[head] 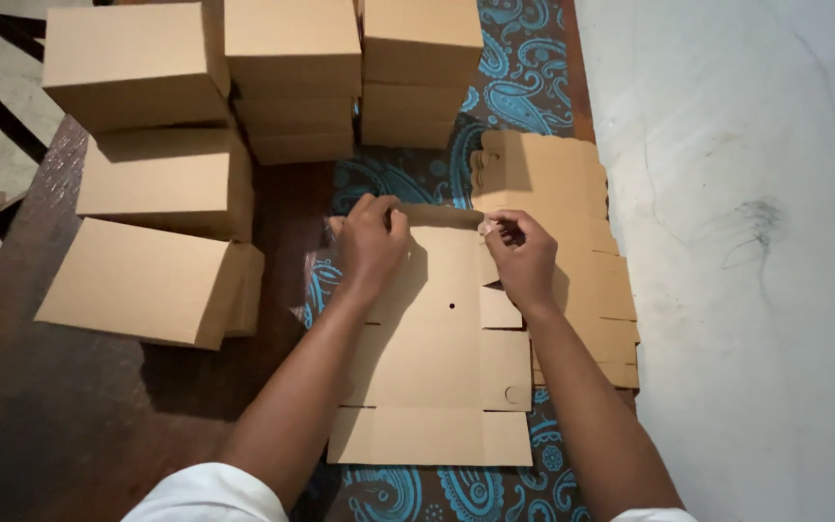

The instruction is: Assembling small cardboard boxes from flat templates by folding and tucking flaps.

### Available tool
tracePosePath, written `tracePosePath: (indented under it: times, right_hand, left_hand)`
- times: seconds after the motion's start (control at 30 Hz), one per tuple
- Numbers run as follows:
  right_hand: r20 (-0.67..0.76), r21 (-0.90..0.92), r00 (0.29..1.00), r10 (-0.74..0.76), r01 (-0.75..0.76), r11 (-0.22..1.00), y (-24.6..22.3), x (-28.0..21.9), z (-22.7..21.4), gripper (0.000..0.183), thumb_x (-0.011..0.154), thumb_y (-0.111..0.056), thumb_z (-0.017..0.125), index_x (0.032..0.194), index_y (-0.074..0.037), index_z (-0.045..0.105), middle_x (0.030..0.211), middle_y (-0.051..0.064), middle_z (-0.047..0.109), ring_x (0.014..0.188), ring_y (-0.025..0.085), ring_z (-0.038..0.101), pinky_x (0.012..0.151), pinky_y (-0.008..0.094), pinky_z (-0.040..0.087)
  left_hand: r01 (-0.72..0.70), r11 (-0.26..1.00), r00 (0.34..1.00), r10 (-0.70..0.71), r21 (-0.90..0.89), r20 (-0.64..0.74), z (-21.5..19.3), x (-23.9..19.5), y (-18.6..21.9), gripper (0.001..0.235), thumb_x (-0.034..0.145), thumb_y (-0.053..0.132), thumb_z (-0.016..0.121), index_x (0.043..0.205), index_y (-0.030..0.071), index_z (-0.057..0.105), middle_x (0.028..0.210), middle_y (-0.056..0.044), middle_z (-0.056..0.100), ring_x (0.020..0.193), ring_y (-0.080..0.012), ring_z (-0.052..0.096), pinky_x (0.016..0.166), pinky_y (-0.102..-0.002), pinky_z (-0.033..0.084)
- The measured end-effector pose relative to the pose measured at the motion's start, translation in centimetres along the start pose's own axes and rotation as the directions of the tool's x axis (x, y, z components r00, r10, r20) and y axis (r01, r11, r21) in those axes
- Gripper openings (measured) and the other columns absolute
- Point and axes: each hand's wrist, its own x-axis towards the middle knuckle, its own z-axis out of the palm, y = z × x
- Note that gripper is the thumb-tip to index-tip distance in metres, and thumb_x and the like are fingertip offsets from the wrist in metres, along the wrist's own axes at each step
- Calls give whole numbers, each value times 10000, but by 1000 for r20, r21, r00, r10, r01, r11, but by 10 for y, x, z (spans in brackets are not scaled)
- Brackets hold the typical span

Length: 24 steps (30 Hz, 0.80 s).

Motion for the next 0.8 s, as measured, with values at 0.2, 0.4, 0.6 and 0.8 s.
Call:
tracePosePath:
  times: [0.2,0.4,0.6,0.8]
  right_hand:
    - [54,-71,998,-34,38,997,-3,5,-8,194,844,-115,770,1037,-130,774,886,106,733,814,218,690,723,342,584]
    - [102,-229,915,-391,404,886,-67,-10,-13,237,821,-20,743,1050,-81,748,907,114,641,856,281,673,769,379,578]
    - [600,-95,788,-138,242,966,-97,-27,22,552,888,-121,702,1415,-118,539,1236,217,639,1117,412,658,849,488,616]
    - [579,-87,814,-54,127,988,-101,-45,33,573,898,-83,620,1452,-87,474,1483,196,475,1308,441,562,1018,483,581]
  left_hand:
    - [30,999,999,-29,-36,13,5,-1,-2,200,897,212,624,994,162,792,821,-18,673,793,-248,703,888,-446,432]
    - [69,996,997,-67,-56,35,6,-1,-7,241,912,233,613,1039,170,808,853,-48,707,822,-275,714,942,-507,438]
    - [137,989,982,-129,-53,140,9,3,-16,288,943,248,550,1072,224,806,957,-45,732,970,-288,714,1012,-527,423]
    - [212,972,957,-184,-105,224,17,11,-31,319,921,178,540,1035,283,819,993,-14,749,1054,-291,696,1021,-500,435]
